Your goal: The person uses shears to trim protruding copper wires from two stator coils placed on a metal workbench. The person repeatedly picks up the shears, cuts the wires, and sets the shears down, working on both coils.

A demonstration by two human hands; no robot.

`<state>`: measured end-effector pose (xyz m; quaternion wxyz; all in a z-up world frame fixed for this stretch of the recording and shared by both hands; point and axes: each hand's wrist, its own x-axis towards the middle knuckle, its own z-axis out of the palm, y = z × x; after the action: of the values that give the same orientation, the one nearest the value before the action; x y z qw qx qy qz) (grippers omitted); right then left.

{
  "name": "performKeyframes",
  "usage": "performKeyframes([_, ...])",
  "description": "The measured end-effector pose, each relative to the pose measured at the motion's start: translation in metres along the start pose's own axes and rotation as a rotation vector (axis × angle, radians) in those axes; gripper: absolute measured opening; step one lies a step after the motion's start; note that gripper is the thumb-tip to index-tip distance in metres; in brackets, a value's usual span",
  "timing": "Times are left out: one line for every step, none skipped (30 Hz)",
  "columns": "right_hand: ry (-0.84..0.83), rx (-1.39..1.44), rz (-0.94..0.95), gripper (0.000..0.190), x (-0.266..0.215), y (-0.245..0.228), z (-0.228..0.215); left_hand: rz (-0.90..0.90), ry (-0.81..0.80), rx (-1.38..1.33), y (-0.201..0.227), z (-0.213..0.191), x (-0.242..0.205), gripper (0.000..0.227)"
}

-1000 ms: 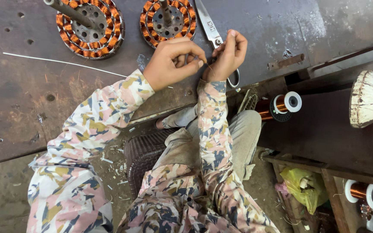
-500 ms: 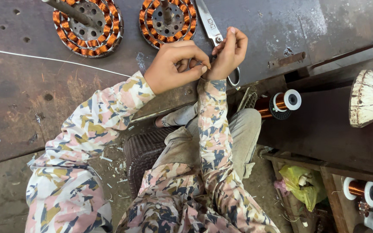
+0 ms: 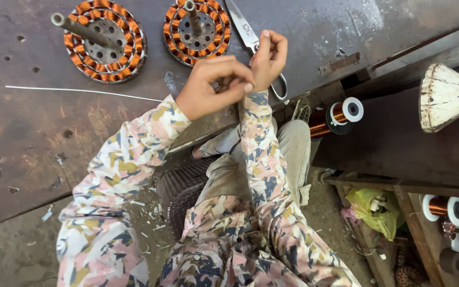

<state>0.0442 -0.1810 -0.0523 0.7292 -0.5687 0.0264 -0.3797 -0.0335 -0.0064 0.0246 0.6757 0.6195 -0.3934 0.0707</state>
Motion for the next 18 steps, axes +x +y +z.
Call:
performKeyframes([-0.004,0.014,-0.028,0.011,-0.001,-0.001,0.002,-0.018,0.027,-0.09,-0.002,-0.002,0.001,0.007])
performKeyframes([-0.008,0.029,-0.056,0.011,-0.001,-0.003,0.003,-0.036,0.054,-0.181,-0.005,-0.006,0.002,0.007])
performKeyframes([-0.008,0.0,-0.03,0.011,-0.001,-0.004,0.006,-0.061,0.111,-0.185,-0.008,-0.012,0.004,0.009])
performKeyframes([-0.008,-0.028,-0.004,0.01,-0.001,-0.005,0.008,-0.086,0.169,-0.19,-0.011,-0.019,0.005,0.01])
performKeyframes([-0.01,-0.059,0.022,0.009,0.0,-0.006,0.006,-0.111,0.229,-0.197,-0.014,-0.023,0.006,0.012])
performKeyframes([-0.008,-0.075,-0.005,0.01,0.0,-0.006,0.006,-0.072,0.281,-0.199,-0.018,-0.027,0.007,0.013])
performKeyframes([-0.008,-0.091,-0.032,0.01,0.0,-0.006,0.006,-0.032,0.334,-0.2,-0.022,-0.029,0.008,0.014])
performKeyframes([-0.008,-0.106,-0.06,0.01,0.001,-0.005,0.006,0.01,0.386,-0.201,-0.024,-0.03,0.008,0.015])
performKeyframes([-0.011,-0.104,-0.053,0.01,0.002,-0.005,0.008,-0.015,0.428,-0.183,-0.026,-0.032,0.009,0.015])
performKeyframes([-0.013,-0.102,-0.046,0.01,0.003,-0.006,0.008,-0.04,0.47,-0.165,-0.027,-0.033,0.01,0.016])
performKeyframes([-0.013,-0.1,-0.035,0.01,0.002,-0.005,0.009,-0.069,0.51,-0.145,-0.028,-0.033,0.011,0.017])
performKeyframes([-0.025,-0.107,-0.035,0.011,0.003,-0.005,0.01,-0.065,0.523,-0.129,-0.028,-0.034,0.012,0.017])
performKeyframes([-0.034,-0.117,-0.034,0.011,0.001,-0.006,0.008,-0.066,0.534,-0.116,-0.028,-0.034,0.011,0.017])
performKeyframes([-0.043,-0.127,-0.033,0.012,0.0,-0.006,0.009,-0.066,0.544,-0.103,-0.029,-0.034,0.011,0.017])
performKeyframes([-0.054,-0.148,-0.077,0.011,-0.001,-0.008,0.008,-0.09,0.548,-0.065,-0.03,-0.034,0.011,0.017])
performKeyframes([-0.066,-0.169,-0.122,0.011,-0.002,-0.01,0.009,-0.115,0.551,-0.026,-0.03,-0.034,0.011,0.018])
performKeyframes([-0.078,-0.189,-0.166,0.011,-0.004,-0.014,0.011,-0.14,0.554,0.014,-0.03,-0.035,0.01,0.018])
performKeyframes([-0.09,-0.289,-0.229,0.01,-0.008,-0.019,0.013,-0.131,0.552,0.001,-0.03,-0.034,0.009,0.018])
